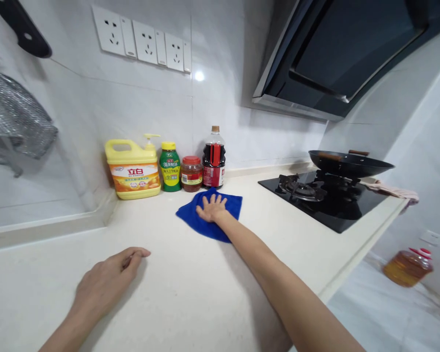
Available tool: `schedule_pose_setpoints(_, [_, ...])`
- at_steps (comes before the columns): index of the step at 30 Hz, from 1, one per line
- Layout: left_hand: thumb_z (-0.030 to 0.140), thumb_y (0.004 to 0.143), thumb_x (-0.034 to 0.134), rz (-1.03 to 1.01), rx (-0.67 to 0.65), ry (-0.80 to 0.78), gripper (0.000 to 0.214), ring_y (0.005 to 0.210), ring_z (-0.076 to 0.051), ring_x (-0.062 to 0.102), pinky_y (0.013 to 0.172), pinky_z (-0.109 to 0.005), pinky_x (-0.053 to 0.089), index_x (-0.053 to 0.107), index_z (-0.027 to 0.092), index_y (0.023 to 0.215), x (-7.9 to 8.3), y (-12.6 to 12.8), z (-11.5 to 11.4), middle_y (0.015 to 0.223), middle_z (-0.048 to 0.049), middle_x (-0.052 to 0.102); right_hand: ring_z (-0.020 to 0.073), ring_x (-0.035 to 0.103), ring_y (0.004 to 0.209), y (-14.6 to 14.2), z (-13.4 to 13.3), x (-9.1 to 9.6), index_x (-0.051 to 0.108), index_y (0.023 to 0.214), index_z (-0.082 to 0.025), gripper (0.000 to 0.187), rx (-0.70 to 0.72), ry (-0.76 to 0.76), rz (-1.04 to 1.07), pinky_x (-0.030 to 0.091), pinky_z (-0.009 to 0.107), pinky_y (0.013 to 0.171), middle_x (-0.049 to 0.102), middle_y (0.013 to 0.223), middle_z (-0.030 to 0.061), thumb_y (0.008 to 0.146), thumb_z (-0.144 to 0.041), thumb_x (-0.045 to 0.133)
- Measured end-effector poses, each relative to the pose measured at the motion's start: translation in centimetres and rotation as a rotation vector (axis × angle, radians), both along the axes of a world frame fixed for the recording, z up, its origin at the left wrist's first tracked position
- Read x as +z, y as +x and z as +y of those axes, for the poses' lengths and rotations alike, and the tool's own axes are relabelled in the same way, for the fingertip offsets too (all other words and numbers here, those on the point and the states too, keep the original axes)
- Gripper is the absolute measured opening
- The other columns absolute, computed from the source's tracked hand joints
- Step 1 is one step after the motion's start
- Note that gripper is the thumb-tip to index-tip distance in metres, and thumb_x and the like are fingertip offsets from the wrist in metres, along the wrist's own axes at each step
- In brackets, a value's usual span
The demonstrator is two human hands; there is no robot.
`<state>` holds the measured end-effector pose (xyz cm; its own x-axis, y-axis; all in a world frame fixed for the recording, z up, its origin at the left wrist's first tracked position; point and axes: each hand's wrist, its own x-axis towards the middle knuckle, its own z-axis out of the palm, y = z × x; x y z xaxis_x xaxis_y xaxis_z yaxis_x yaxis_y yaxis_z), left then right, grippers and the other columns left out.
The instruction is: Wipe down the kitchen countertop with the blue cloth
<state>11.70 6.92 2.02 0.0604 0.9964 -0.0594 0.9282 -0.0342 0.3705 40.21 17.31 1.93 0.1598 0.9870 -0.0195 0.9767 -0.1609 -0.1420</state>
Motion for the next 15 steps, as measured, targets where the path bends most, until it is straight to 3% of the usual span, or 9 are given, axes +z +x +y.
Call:
schedule_pose_setpoints(5, [0.049,0.094,0.023,-0.09,0.014,0.149,0.052,0.105,-0.031,0.063,0.083,-0.039,0.045,0.059,0.032,0.126,0.4,0.1,-0.7,0.109,-0.0044,0.071,0.041,0.008,0.149,-7.9,-1.8,-0.3,0.02,0.157,-0.024,0.078,0.404,0.038,0.016,0.006,0.066,0.115,0.01,0.164,0.0145,0.095,-0.07,0.026])
schedule_pose_setpoints(8, [0.049,0.095,0.018,-0.106,0.103,0.288,0.054,0.1,-0.032,0.064,0.078,-0.039,0.045,0.057,0.03,0.128,1.0,0.3,-1.3,0.104,-0.0083,0.071,0.0387,0.009,0.149,-11.0,-3.6,-0.6,0.021,0.157,-0.029,0.074,0.648,0.084,0.015,0.009,0.065,0.116,0.013,0.164,0.0118,0.095,-0.07,0.028])
schedule_pose_setpoints(12, [0.046,0.095,0.019,-0.071,0.129,0.37,0.053,0.097,-0.032,0.065,0.078,-0.039,0.046,0.058,0.029,0.126,2.1,0.5,-1.9,0.101,-0.0093,0.071,0.0355,0.012,0.149,-12.6,-7.3,-0.5,0.024,0.155,-0.031,0.069,0.883,0.104,-0.043,0.012,0.061,0.118,0.014,0.164,0.0098,0.097,-0.067,0.035])
schedule_pose_setpoints(15, [0.046,0.095,0.021,-0.063,0.126,0.389,0.051,0.098,-0.033,0.064,0.079,-0.041,0.046,0.06,0.032,0.125,2.8,0.0,-2.2,0.104,-0.0097,0.071,0.0343,0.012,0.15,-12.5,-11.0,-0.1,0.029,0.153,-0.031,0.066,0.973,0.108,-0.064,0.013,0.06,0.118,0.014,0.164,0.0096,0.097,-0.063,0.041])
